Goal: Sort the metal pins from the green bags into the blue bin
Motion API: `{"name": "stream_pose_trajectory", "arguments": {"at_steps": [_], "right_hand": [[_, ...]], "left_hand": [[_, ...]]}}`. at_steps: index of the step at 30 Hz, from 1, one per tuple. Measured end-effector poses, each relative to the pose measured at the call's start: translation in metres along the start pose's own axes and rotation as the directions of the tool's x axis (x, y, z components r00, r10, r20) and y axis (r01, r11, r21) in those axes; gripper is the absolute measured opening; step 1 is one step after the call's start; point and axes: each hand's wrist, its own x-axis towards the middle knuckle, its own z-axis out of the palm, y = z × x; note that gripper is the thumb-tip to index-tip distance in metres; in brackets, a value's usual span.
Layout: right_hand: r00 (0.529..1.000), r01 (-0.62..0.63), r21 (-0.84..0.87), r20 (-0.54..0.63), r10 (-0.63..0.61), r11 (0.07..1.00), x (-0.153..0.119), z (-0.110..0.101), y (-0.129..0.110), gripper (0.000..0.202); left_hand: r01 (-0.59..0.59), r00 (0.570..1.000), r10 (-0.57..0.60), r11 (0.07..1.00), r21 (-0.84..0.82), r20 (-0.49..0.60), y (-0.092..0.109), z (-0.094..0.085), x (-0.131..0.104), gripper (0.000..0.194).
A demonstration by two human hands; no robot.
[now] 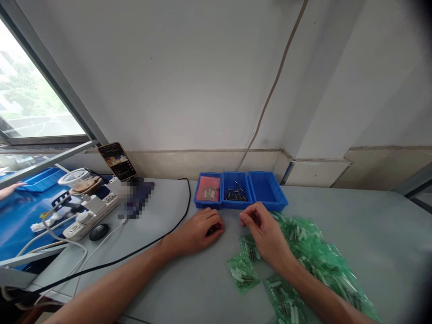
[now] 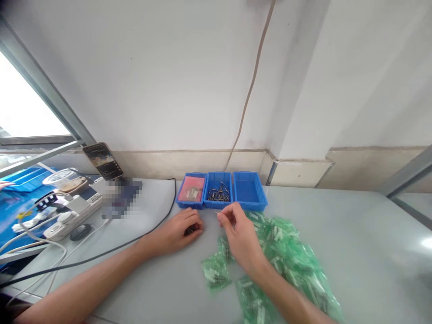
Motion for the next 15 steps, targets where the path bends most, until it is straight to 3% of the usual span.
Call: {"name": "stream_pose_trajectory", "arguments": {"at_steps": [15], "right_hand": [[0.999, -0.049, 0.105, 0.02, 0.047, 0.993, 0.0023, -0.0002, 0.0018, 0.027]], "left_hand": [[-0.009, 1.0, 0.009, 1.0, 0.005, 0.008, -0.0003, 0.0004, 0.0003, 0.008]]}}
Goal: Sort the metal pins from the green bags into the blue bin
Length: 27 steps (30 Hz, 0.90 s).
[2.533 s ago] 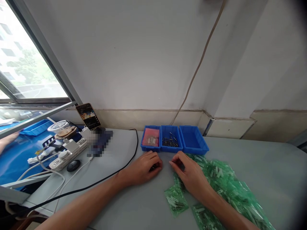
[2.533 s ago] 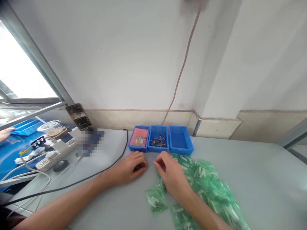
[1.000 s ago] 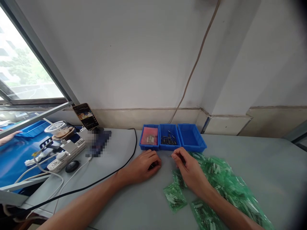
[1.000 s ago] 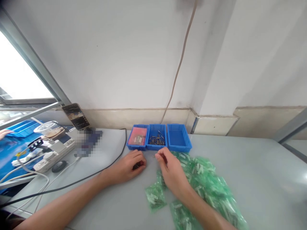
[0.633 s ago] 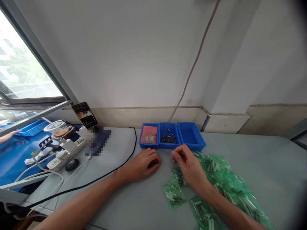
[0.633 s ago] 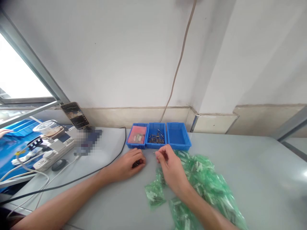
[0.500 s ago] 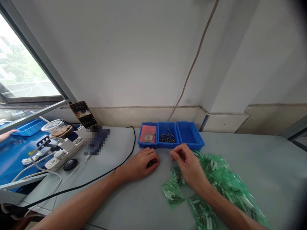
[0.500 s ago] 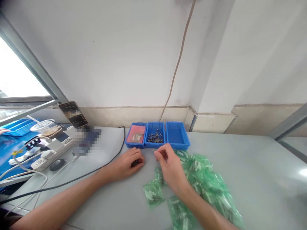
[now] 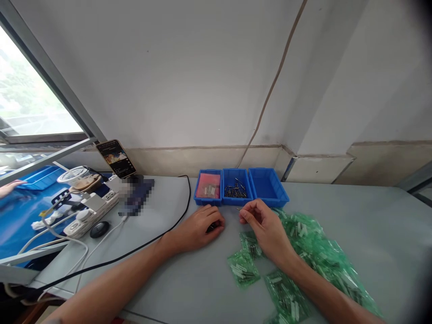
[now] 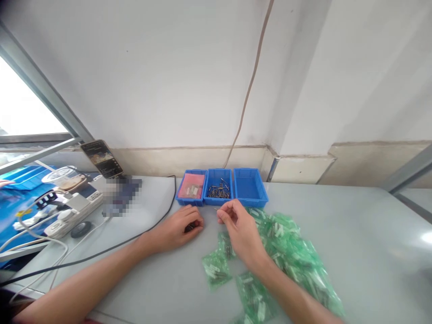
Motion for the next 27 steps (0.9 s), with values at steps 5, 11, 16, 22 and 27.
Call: {"name": "stream_pose_trajectory", "arguments": {"at_steps": [5, 11, 16, 22, 27], "right_hand": [[1.0, 0.014, -0.006, 0.001, -0.014, 1.0, 0.0009, 0.0004, 0.0056, 0.031], [1.0, 0.001, -0.008, 0.009, -0.001, 1.0, 0.0007, 0.0001, 0.0031, 0.033], [1.0, -0.002, -0.023, 0.014, 0.002, 1.0, 0.0001, -0.0002, 0.0019, 0.035], [1.0, -0.006, -0.023, 0.022, 0.006, 1.0, 0.0016, 0.0008, 0.005, 0.038], [1.0, -0.01, -0.006, 0.011, 0.01, 1.0, 0.0016, 0.0001, 0.0065, 0.037]], "left_hand": [[-0.027, 1.0, 0.027, 1.0, -0.001, -0.005, -0.0003, 0.0, 0.0004, 0.009], [-0.04, 0.999, 0.04, 0.999, 0.008, -0.012, -0.0008, -0.0003, 0.0002, 0.01], [-0.046, 0.999, 0.046, 0.999, 0.008, -0.014, -0.0007, -0.0006, 0.0006, 0.01], [-0.027, 0.999, 0.027, 1.0, 0.011, -0.024, -0.0021, 0.0017, 0.0002, 0.009], [-0.037, 0.999, 0.037, 0.999, 0.013, -0.014, -0.0013, 0.0014, -0.0004, 0.008]]}}
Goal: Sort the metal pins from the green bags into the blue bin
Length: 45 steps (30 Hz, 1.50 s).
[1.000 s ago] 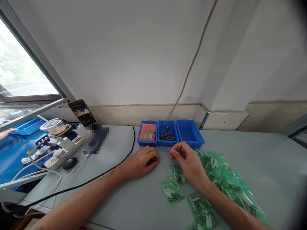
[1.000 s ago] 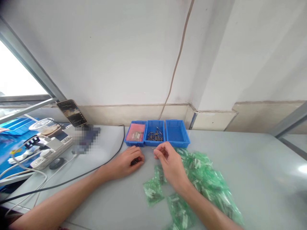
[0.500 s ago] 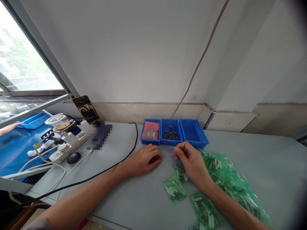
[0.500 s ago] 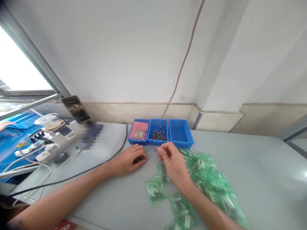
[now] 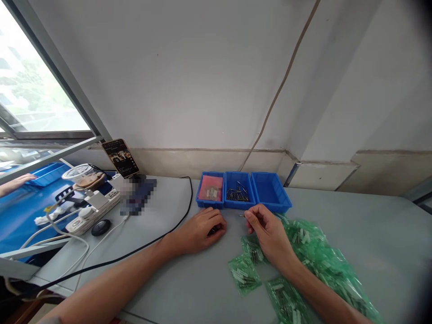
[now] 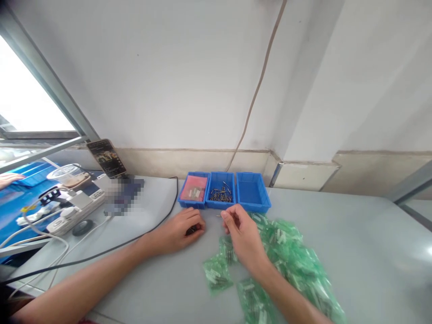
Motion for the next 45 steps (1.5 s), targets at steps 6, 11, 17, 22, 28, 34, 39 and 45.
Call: {"name": "stream_pose_trajectory", "arguments": {"at_steps": [6, 11, 17, 22, 28, 34, 39, 45], "right_hand": [[0.999, -0.032, 0.022, 0.012, 0.032, 0.999, -0.002, 0.0, -0.006, 0.043], [0.998, -0.063, 0.031, 0.016, 0.063, 0.998, -0.001, -0.001, -0.008, 0.05], [0.996, -0.087, 0.025, 0.002, 0.087, 0.996, 0.0, -0.003, -0.003, 0.054], [0.996, -0.078, 0.09, 0.043, 0.075, 0.993, 0.001, -0.002, -0.003, 0.046], [0.998, -0.058, 0.211, 0.049, 0.048, 0.976, 0.002, 0.0, 0.001, 0.035], [1.0, -0.006, 0.264, -0.007, 0.009, 0.964, 0.004, -0.002, 0.002, 0.033], [1.0, -0.002, 0.165, -0.017, 0.005, 0.986, 0.005, -0.005, 0.0, 0.039], [0.998, -0.055, 0.147, 0.018, 0.053, 0.988, 0.005, -0.005, -0.001, 0.034]], "left_hand": [[0.018, 1.0, -0.018, 1.0, 0.011, 0.006, 0.001, -0.001, -0.001, 0.009], [0.042, 0.999, -0.042, 0.999, 0.011, 0.023, 0.001, 0.0, -0.001, 0.005], [0.031, 0.999, -0.031, 0.999, 0.014, 0.011, 0.001, 0.0, -0.001, 0.007], [0.03, 0.999, -0.03, 0.999, 0.016, 0.01, 0.002, -0.001, -0.001, 0.007], [0.021, 1.0, -0.021, 1.0, 0.017, 0.002, 0.0, 0.001, -0.001, 0.007], [0.018, 1.0, -0.018, 1.0, 0.02, 0.009, 0.0, 0.0, -0.001, 0.008], [0.01, 1.0, -0.01, 1.0, 0.018, 0.003, -0.001, 0.001, -0.001, 0.006], [0.002, 1.0, -0.002, 1.0, 0.013, -0.005, -0.002, 0.001, -0.002, 0.007]]}}
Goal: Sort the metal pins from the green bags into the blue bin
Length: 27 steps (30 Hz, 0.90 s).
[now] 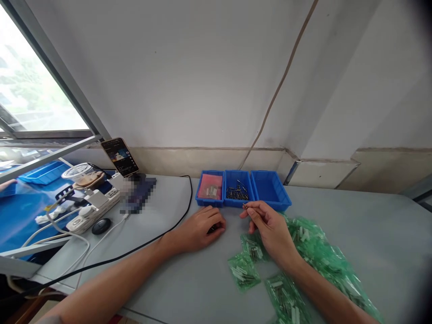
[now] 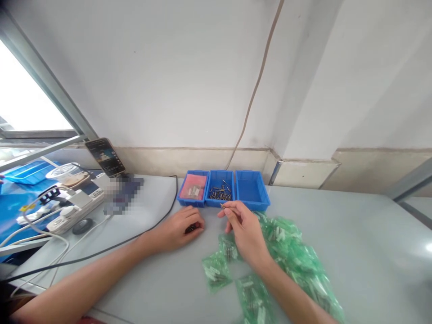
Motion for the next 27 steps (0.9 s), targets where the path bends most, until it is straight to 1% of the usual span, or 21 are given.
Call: {"name": "stream_pose_trajectory", "arguments": {"at_steps": [6, 13, 19, 23, 27], "right_hand": [[1.0, -0.013, -0.005, -0.007, 0.013, 1.0, -0.0009, 0.0007, -0.0001, 0.038], [1.0, 0.004, 0.028, -0.028, -0.003, 1.0, -0.0016, 0.0012, -0.0005, 0.032], [0.998, 0.015, -0.052, -0.058, -0.018, 0.999, -0.0017, 0.0006, -0.0033, 0.03], [0.997, 0.044, -0.046, -0.066, -0.047, 0.998, -0.0023, 0.0009, -0.0056, 0.03], [0.997, 0.033, -0.048, -0.065, -0.036, 0.998, -0.003, 0.0015, -0.0057, 0.029]], "left_hand": [[-0.005, 1.0, 0.005, 1.0, -0.005, 0.007, 0.0001, -0.0007, 0.0007, 0.007], [-0.003, 1.0, 0.003, 1.0, -0.005, 0.013, 0.0019, -0.002, 0.0009, 0.008], [-0.004, 1.0, 0.004, 1.0, 0.003, 0.005, 0.0016, -0.0012, 0.0004, 0.009], [0.002, 1.0, -0.002, 1.0, 0.019, 0.004, 0.0012, -0.001, 0.0006, 0.007], [-0.006, 1.0, 0.006, 1.0, 0.029, 0.001, 0.002, -0.0018, 0.001, 0.007]]}}
